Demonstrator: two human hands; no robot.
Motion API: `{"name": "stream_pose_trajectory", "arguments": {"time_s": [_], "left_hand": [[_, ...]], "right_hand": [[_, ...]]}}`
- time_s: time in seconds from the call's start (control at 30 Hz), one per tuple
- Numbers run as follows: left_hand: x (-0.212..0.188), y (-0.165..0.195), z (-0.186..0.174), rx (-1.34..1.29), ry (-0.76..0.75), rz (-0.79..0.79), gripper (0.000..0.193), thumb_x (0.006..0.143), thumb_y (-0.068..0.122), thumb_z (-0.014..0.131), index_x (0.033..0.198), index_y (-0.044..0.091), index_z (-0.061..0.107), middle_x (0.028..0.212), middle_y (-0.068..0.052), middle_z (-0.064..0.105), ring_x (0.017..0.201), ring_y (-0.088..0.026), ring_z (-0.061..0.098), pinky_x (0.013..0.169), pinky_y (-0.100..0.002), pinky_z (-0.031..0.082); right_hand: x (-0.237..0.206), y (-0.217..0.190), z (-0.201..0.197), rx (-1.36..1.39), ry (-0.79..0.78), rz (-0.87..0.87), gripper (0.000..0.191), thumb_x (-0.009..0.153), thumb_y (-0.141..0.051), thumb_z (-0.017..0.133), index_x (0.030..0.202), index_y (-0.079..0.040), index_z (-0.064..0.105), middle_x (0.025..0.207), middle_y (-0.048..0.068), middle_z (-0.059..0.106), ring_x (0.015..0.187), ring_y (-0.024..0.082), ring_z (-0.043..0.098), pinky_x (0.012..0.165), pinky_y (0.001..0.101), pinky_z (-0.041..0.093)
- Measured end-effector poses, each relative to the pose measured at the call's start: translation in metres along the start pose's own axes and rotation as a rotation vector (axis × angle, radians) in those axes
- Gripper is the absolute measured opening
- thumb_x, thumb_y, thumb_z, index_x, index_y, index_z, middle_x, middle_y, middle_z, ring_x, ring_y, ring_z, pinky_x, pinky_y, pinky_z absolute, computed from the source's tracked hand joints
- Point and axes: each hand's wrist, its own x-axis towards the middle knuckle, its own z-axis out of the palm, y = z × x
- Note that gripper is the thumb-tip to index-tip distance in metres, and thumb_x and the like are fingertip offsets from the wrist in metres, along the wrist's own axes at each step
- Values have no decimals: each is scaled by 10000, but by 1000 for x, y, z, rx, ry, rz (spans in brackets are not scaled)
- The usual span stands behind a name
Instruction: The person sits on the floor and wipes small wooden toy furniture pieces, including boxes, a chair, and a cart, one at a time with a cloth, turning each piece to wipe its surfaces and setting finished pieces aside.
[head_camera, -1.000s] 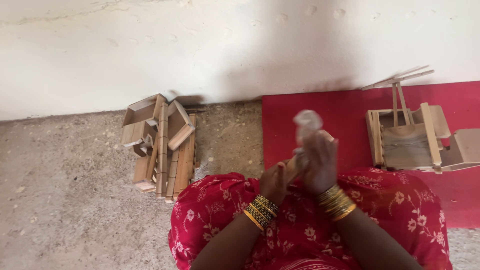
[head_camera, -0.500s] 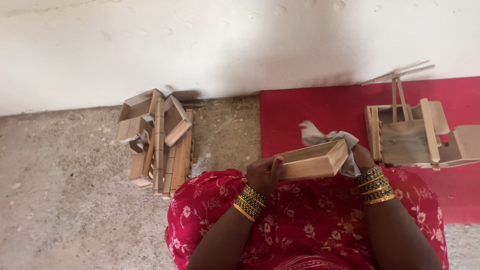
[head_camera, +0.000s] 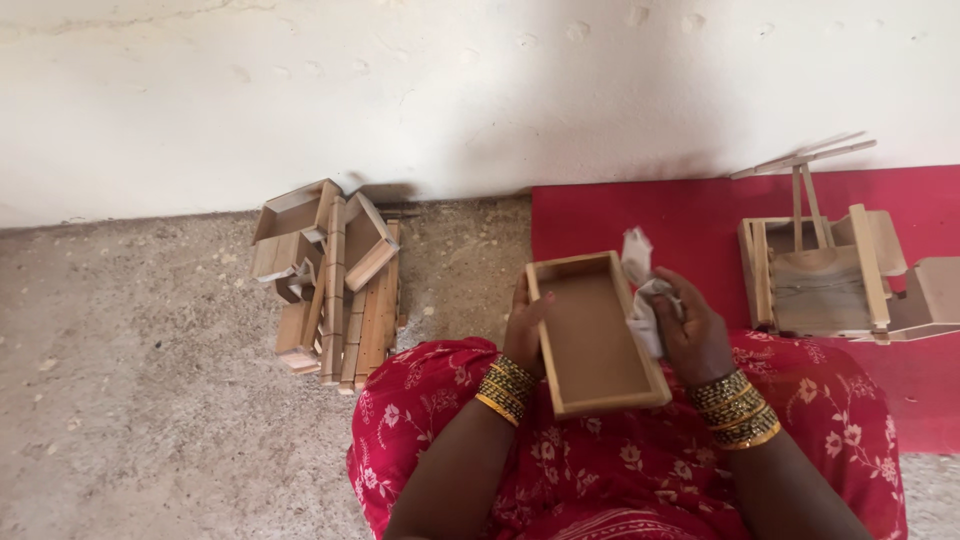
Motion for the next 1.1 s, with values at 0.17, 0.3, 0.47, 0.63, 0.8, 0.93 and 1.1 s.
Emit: {"name": "stream_pose_trajectory", "arguments": {"time_s": [0.17, 0.3, 0.47, 0.63, 0.8, 0.93, 1.1], "left_hand": [[1, -25, -4, 273, -90, 43, 801, 1009, 114, 527, 1673, 243, 97, 1207, -108, 595, 828, -76, 596, 634, -210, 587], [-7, -37, 1, 290, -236, 164, 782, 1112, 152, 523, 1744, 184, 64, 1449, -175, 446, 1010, -141, 472, 789, -238, 475], [-24, -26, 15, 490, -179, 228, 812, 1034, 179, 566, 1662, 129, 55, 1733, -178, 163, 1520, -267, 349, 1170, -372, 417], [-31, -4, 19, 615, -94, 383, 836, 1076, 205, 591, 1733, 119, 81, 1384, -283, 460, 1040, -216, 491, 807, -308, 474], [-18, 14, 5, 562, 181, 402, 834, 1021, 296, 582, 1670, 97, 99, 1144, -150, 609, 710, -110, 577, 534, -218, 523], [1, 17, -27, 504, 519, 659, 716, 1013, 331, 677, 1554, 30, 317, 1277, -152, 580, 971, -203, 645, 742, -337, 617], [17, 45, -77, -435, 773, 214, 493, 852, 196, 708, 1268, -15, 549, 1091, -179, 682, 872, -297, 747, 765, -426, 678]], "right_hand": [[-26, -50, 24, -551, -464, -22, 379, 855, -386, 751, 1155, -162, 693, 1219, 52, 724, 1023, 199, 751, 796, 306, 678], [-35, -59, 49, -659, -304, -529, 563, 897, -321, 661, 1395, -74, 573, 1401, 150, 596, 1328, 339, 576, 985, 409, 527], [-22, -48, 46, -1004, -25, -375, 592, 858, -372, 684, 1356, -78, 560, 1534, 185, 500, 1239, 279, 527, 1032, 422, 400], [-57, -57, 49, -1084, -313, -16, 465, 960, -339, 636, 1334, -69, 578, 1238, 95, 664, 1156, 227, 602, 1037, 405, 481], [-73, -88, 41, -385, -89, -251, 232, 949, -156, 617, 1128, -57, 726, 958, 120, 764, 831, 230, 716, 730, 402, 606], [-54, -94, 15, -85, 33, 16, 277, 978, -201, 622, 1170, -16, 699, 898, 166, 757, 700, 260, 747, 570, 405, 617], [-27, -44, 15, 10, 161, 146, 400, 971, -287, 693, 1218, 28, 692, 1006, 183, 753, 844, 216, 731, 681, 352, 598]]}}
